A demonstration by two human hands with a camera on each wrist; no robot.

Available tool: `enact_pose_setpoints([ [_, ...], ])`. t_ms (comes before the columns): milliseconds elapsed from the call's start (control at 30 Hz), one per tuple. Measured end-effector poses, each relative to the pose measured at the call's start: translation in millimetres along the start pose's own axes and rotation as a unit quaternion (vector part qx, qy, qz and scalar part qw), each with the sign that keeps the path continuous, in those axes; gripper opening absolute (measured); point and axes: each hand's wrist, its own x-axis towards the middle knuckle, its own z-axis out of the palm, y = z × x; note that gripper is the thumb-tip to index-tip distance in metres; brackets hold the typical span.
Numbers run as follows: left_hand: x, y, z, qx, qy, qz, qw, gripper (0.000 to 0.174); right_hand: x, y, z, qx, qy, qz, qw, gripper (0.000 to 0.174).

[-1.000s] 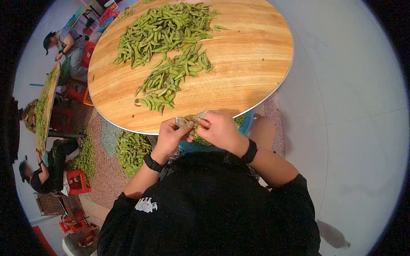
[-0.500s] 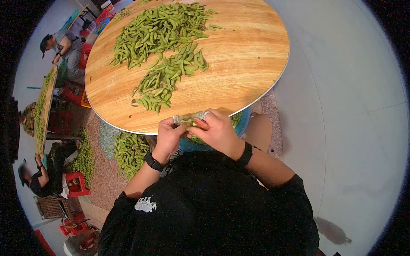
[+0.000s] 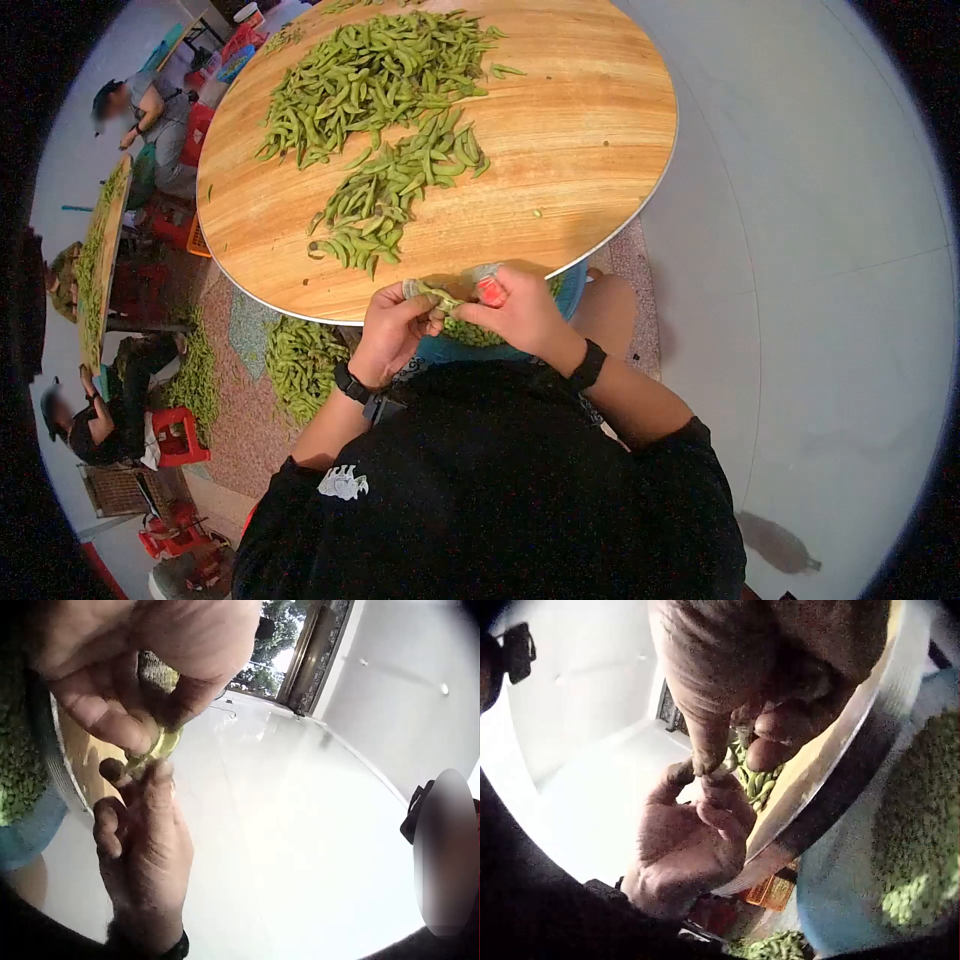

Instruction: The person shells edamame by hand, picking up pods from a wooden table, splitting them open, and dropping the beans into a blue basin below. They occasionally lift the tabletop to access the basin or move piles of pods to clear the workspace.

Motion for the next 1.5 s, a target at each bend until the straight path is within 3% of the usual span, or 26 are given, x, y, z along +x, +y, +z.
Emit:
enact_pose_setpoints([
  [100,2,3,-1,-0.040,-0.011,0.055,0.998,0.015,10,-9,-2,0.024,0.027,-0.048,0.998,0.034],
  [167,0,11,0,-0.075,-0.003,0.060,0.995,0.015,40,-16,-35,-0.213,0.078,-0.028,0.974,0.029],
  [233,1,11,-9,-0.134,-0.008,0.052,0.990,0.023,73,12,-68,-0.393,0.180,-0.129,0.893,0.026],
  [333,-4,26,5,-0.207,0.012,0.016,0.978,0.027,89,40,-89,-0.357,0.121,-0.176,0.909,0.021],
  [467,-2,22,-15,-0.298,-0.029,-0.021,0.954,0.029,80,38,-86,-0.368,0.072,-0.149,0.915,0.017],
  [533,-3,25,-15,-0.264,0.012,-0.011,0.964,0.022,60,10,-78,-0.241,-0.051,-0.067,0.967,0.015],
  [567,-3,27,-15,-0.266,0.012,-0.011,0.964,0.022,55,-11,-77,-0.291,-0.101,-0.142,0.941,0.012],
  [700,2,26,-21,-0.211,0.024,-0.024,0.977,0.012,94,-7,-61,-0.275,-0.046,-0.141,0.950,0.013],
  [767,4,23,-22,-0.207,0.010,-0.027,0.978,0.012,132,4,-62,-0.397,-0.001,-0.215,0.892,0.010],
  [833,2,22,-19,-0.183,0.035,-0.033,0.982,0.008,161,29,-58,-0.398,0.001,-0.224,0.890,0.009],
  [1000,-9,18,-27,-0.187,0.037,-0.028,0.981,0.011,184,26,-64,-0.412,-0.024,-0.258,0.874,0.008],
  [1067,-13,19,-28,-0.168,0.067,-0.009,0.984,0.019,175,24,-77,-0.352,0.062,-0.226,0.906,0.008],
  [1100,-17,21,-27,-0.167,0.074,-0.002,0.983,0.024,169,24,-84,-0.352,0.061,-0.220,0.908,0.008],
  [1167,-19,20,-28,-0.155,0.080,0.006,0.985,0.023,155,26,-99,-0.296,0.148,-0.240,0.912,0.008],
  [1200,-19,17,-29,-0.142,0.082,0.019,0.986,0.022,146,24,-103,-0.296,0.146,-0.233,0.915,0.008],
  [1267,-17,11,-30,-0.123,0.079,0.017,0.989,0.020,127,18,-113,-0.192,0.154,-0.021,0.969,0.008],
  [1300,-13,9,-27,-0.105,0.071,0.026,0.992,0.018,119,16,-113,-0.188,0.177,-0.072,0.963,0.011],
  [1400,1,18,-3,-0.021,0.090,0.047,0.995,0.013,82,-15,-88,-0.071,0.121,0.042,0.989,0.017],
  [1433,6,23,5,-0.017,0.048,0.074,0.996,0.013,69,-23,-72,-0.026,0.093,0.078,0.992,0.019],
  [1500,19,26,13,-0.017,0.035,0.064,0.997,0.013,51,-10,-42,-0.133,0.048,-0.054,0.989,0.016],
])
